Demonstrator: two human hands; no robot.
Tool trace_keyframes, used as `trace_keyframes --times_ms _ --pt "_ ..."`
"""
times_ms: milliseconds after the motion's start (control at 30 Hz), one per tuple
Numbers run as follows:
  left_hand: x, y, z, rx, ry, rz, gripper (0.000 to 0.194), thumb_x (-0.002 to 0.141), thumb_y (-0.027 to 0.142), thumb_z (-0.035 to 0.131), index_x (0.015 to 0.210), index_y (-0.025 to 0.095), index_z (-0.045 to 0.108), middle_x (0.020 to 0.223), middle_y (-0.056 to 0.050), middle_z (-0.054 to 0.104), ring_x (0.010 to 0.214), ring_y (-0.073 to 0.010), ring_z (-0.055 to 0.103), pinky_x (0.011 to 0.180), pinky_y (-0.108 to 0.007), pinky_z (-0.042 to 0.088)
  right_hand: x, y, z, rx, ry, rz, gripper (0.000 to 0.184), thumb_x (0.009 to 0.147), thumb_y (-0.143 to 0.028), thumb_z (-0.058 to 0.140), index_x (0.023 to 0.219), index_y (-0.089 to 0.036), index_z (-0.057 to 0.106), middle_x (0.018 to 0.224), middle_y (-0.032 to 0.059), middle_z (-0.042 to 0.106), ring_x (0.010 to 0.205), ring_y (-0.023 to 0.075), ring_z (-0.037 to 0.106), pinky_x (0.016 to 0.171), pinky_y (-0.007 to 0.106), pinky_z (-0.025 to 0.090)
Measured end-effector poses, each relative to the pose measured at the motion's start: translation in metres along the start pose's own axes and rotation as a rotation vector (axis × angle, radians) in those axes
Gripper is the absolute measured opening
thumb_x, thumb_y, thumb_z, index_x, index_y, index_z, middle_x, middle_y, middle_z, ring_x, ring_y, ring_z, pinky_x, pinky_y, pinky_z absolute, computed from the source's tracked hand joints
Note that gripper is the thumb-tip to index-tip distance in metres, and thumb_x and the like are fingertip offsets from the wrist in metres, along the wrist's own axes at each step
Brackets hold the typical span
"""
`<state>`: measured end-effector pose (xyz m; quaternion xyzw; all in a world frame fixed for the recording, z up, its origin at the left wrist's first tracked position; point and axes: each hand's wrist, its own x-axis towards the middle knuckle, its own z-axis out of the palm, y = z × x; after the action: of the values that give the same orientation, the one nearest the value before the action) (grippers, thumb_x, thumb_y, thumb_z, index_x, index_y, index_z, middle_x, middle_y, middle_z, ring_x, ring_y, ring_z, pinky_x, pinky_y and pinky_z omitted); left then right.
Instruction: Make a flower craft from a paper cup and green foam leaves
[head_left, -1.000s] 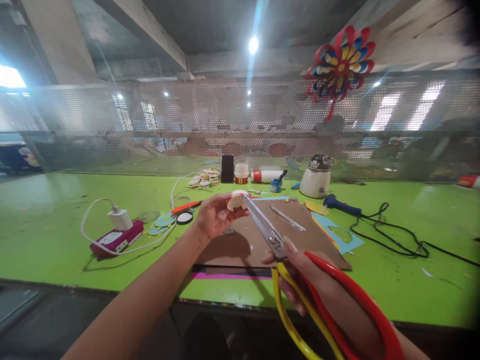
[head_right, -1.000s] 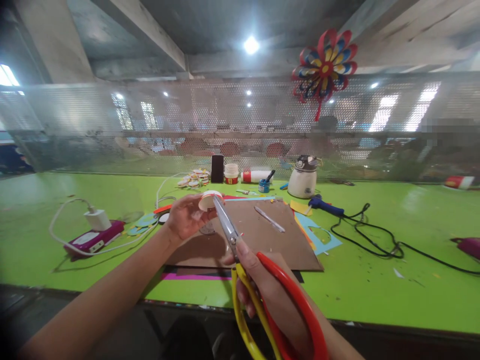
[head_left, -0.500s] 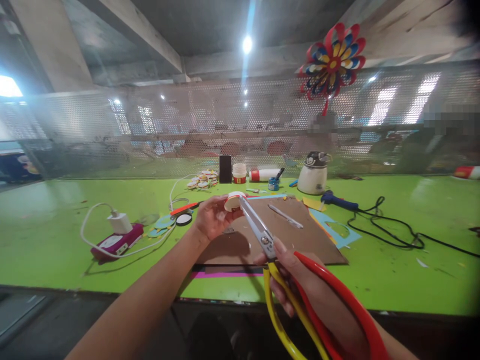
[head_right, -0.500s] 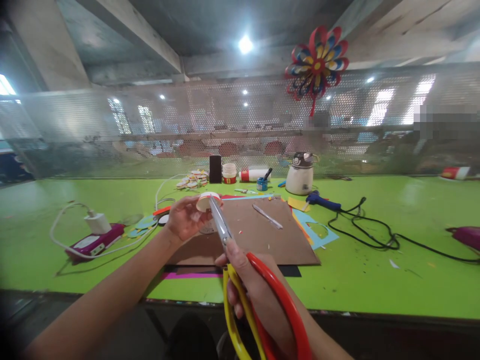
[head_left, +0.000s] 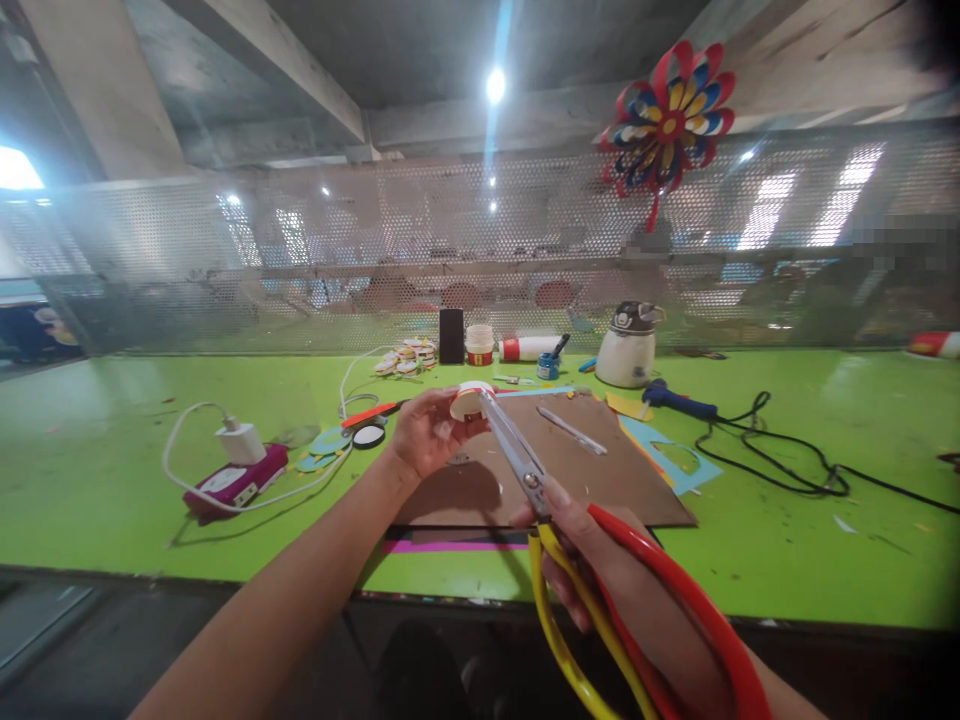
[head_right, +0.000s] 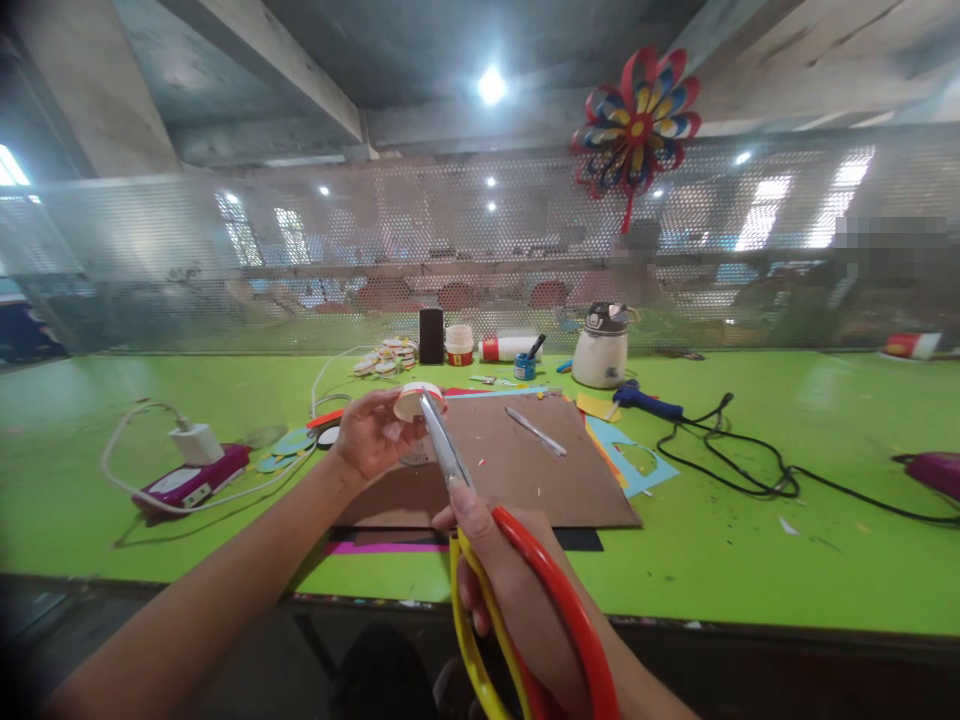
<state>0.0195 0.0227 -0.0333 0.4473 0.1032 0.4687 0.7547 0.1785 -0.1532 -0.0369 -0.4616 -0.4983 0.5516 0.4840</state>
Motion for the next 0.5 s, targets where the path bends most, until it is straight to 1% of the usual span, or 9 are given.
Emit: trace_keyframes --times_ms 100,233,367,500 --pt "-0.0003 -0.0002 0.0000 0.004 0.005 -0.004 0.025 0.076 0.023 0.057 0.085 0.005 0.072 0.085 -0.014 0.075 0.081 -0.0221 0.071 0.073 -0.031 0.058 0.0004 -0.0006 0.0003 -0.025 0.016 0.004 0.050 0.089 -0.063 0.047 0.099 -0.017 0.063 0.051 -0.0076 0.046 0.041 0.0055 0.040 0.044 0.019 0.032" --pt "0.0004 -0.0009 0.0000 -0.005 -0.012 0.011 0.026 0.076 0.023 0.057 0.088 0.005 0.072 0.087 -0.013 0.075 0.079 -0.0203 0.070 0.073 -0.030 0.058 0.0015 0.0013 0.0013 -0.015 0.028 0.026 0.052 0.088 -0.064 0.046 0.099 -0.017 0.063 0.051 -0.0077 0.046 0.041 0.0055 0.039 0.044 0.019 0.032" --pt "0.0009 -0.0013 -0.0004 0.017 -0.025 0.005 0.028 0.078 0.024 0.056 0.090 0.005 0.072 0.087 -0.014 0.075 0.082 -0.0209 0.070 0.074 -0.030 0.058 0.0001 0.0033 0.0012 -0.019 0.029 0.009 0.050 0.088 -0.064 0.047 0.097 -0.017 0.063 0.050 -0.0079 0.045 0.040 0.0055 0.039 0.044 0.019 0.032" --pt "0.0004 -0.0017 -0.0002 0.030 -0.002 0.006 0.027 0.078 0.023 0.055 0.089 0.004 0.072 0.088 -0.016 0.075 0.085 -0.0225 0.070 0.078 -0.032 0.057 -0.0008 0.0021 0.0018 -0.052 0.043 -0.015 0.052 0.088 -0.065 0.047 0.093 -0.016 0.064 0.047 -0.0083 0.043 0.039 0.0054 0.037 0.043 0.020 0.031"
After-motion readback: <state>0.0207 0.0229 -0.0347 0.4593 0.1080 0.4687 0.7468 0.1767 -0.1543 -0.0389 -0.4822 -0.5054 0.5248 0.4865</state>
